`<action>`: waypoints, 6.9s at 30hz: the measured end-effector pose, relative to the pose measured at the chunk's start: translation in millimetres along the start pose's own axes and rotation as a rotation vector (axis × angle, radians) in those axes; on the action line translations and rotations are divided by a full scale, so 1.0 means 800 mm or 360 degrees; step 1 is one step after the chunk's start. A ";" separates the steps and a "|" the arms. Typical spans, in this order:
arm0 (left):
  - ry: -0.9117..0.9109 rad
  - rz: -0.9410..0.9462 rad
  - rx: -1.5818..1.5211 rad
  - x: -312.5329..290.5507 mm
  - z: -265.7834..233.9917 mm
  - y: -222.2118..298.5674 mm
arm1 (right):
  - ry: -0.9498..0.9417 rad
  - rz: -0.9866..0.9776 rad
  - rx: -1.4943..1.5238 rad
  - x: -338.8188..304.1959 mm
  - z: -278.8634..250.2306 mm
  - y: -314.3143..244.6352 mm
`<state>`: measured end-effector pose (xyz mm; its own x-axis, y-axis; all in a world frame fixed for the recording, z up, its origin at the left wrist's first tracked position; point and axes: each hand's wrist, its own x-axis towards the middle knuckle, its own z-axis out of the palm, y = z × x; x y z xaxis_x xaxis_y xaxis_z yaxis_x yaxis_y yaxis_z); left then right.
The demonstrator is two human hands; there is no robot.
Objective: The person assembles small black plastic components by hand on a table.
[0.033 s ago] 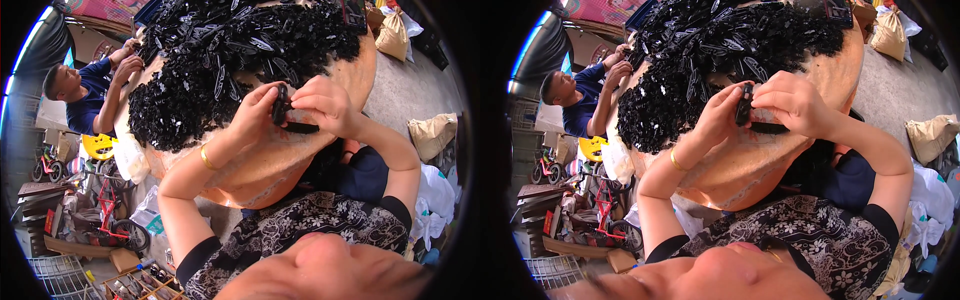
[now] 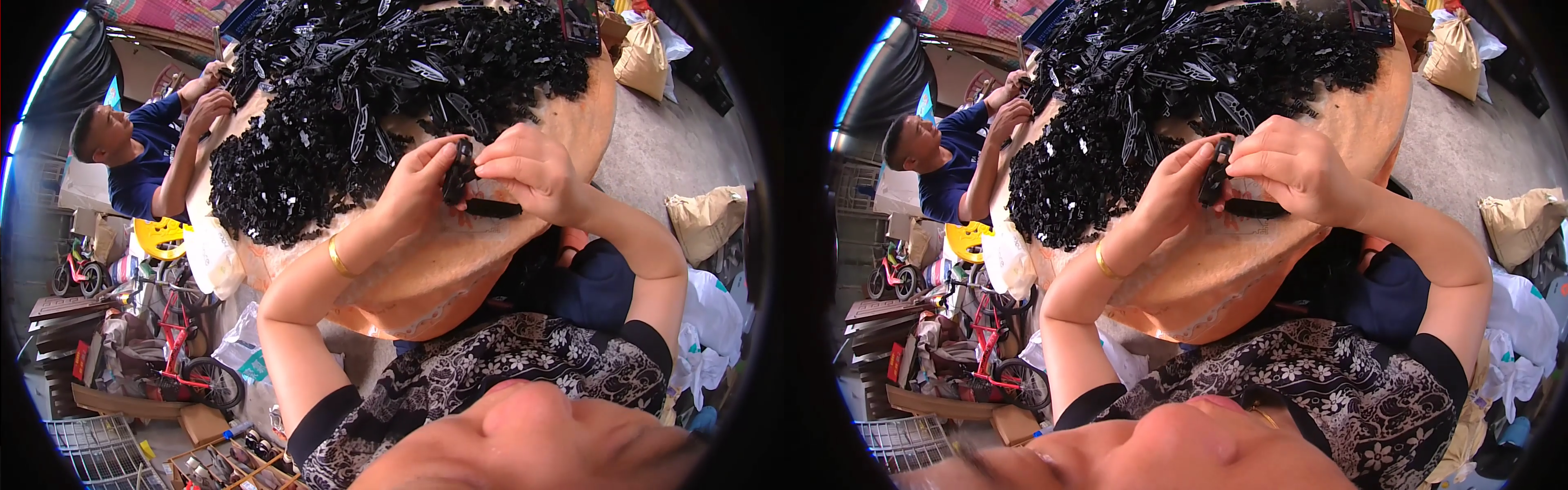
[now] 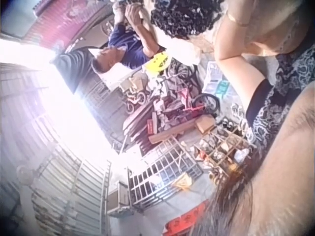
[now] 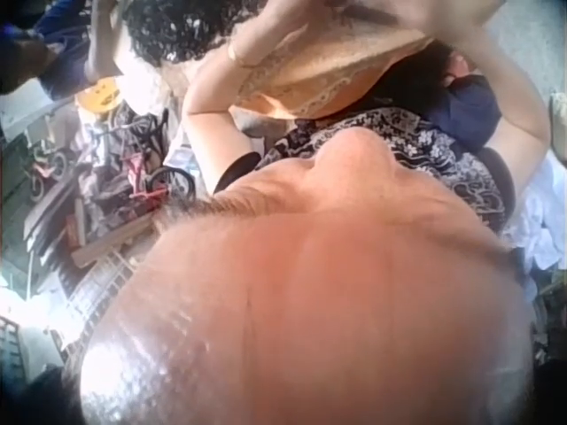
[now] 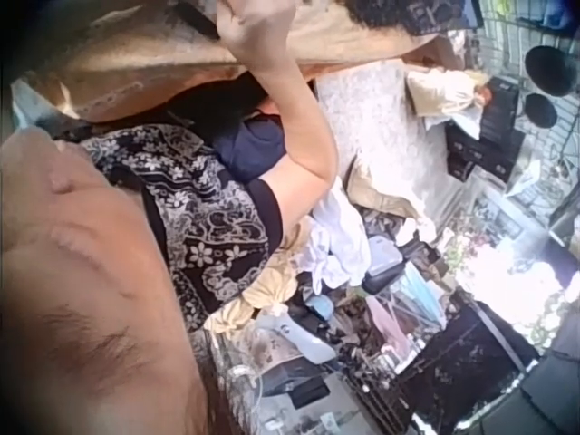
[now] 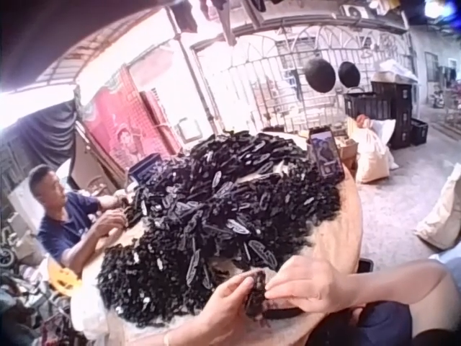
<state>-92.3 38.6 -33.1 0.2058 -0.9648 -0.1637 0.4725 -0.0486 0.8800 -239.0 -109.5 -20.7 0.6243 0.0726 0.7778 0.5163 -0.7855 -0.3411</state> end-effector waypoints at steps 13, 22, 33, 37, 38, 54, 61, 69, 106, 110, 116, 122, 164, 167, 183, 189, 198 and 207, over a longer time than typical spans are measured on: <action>0.0051 -0.0196 0.0208 -0.009 0.003 0.007 | -0.0159 -0.0268 -0.0168 0.002 0.007 0.000; -0.0019 -0.0018 0.0680 -0.016 0.022 0.031 | -0.0200 -0.0392 -0.0601 0.002 -0.007 -0.003; 0.0133 0.0601 0.1738 -0.017 0.019 0.016 | -0.0286 0.0494 -0.0009 0.000 -0.002 0.009; 0.0152 0.0608 0.1827 -0.015 0.018 0.009 | -0.0291 0.0550 0.0002 -0.004 -0.001 0.009; 0.0149 0.0513 0.1834 -0.016 0.019 0.010 | -0.0322 0.0685 0.0025 -0.005 0.000 0.007; 0.0241 0.0243 0.1053 -0.010 0.024 0.000 | -0.0026 0.0583 -0.0532 0.003 0.017 0.056; 0.0282 0.0141 0.0010 0.003 -0.001 0.006 | 0.0076 0.0121 -0.0461 0.008 0.012 0.021; 0.0350 0.0336 0.0110 -0.003 0.003 0.004 | -0.0552 0.0669 -0.0571 -0.010 0.005 0.032; 0.0263 0.0358 0.0341 -0.007 0.014 0.002 | -0.0020 0.0319 -0.0150 0.005 0.012 -0.003; 0.0245 0.0506 0.0748 -0.016 0.022 0.002 | -0.0320 0.1084 0.0704 -0.006 0.011 0.006; 0.0247 0.0796 0.1253 -0.010 0.015 0.012 | -0.0191 0.1002 0.0668 -0.004 0.011 0.007; 0.1062 0.0976 0.3077 -0.009 -0.022 0.071 | -0.0803 0.0413 0.0183 -0.001 -0.006 0.018; 0.0278 0.0304 0.0113 -0.003 -0.009 0.027 | -0.0521 0.0566 -0.0291 -0.003 0.017 0.057; 0.0216 0.0197 0.0103 -0.003 -0.007 0.017 | -0.0435 0.0603 -0.0280 -0.002 0.011 0.055; 0.0113 0.0054 -0.0032 -0.006 -0.002 -0.003 | 0.0128 0.1255 0.0756 0.008 0.017 0.007; 0.0189 0.0121 0.0007 -0.007 0.002 -0.002 | 0.0147 0.0446 0.0194 0.005 0.016 0.010; 0.0119 -0.0142 -0.0200 -0.008 0.003 0.011 | -0.0042 0.0194 0.0198 0.012 0.005 0.009; -0.0018 -0.0230 0.0336 -0.011 0.002 0.017 | -0.0114 -0.0117 -0.0004 0.010 0.005 0.003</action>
<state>-89.0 46.2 -19.2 0.1391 -0.9467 -0.2906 0.3066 -0.2379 0.9216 -230.3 -108.3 -17.1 0.6250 0.1740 0.7610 0.5610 -0.7780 -0.2829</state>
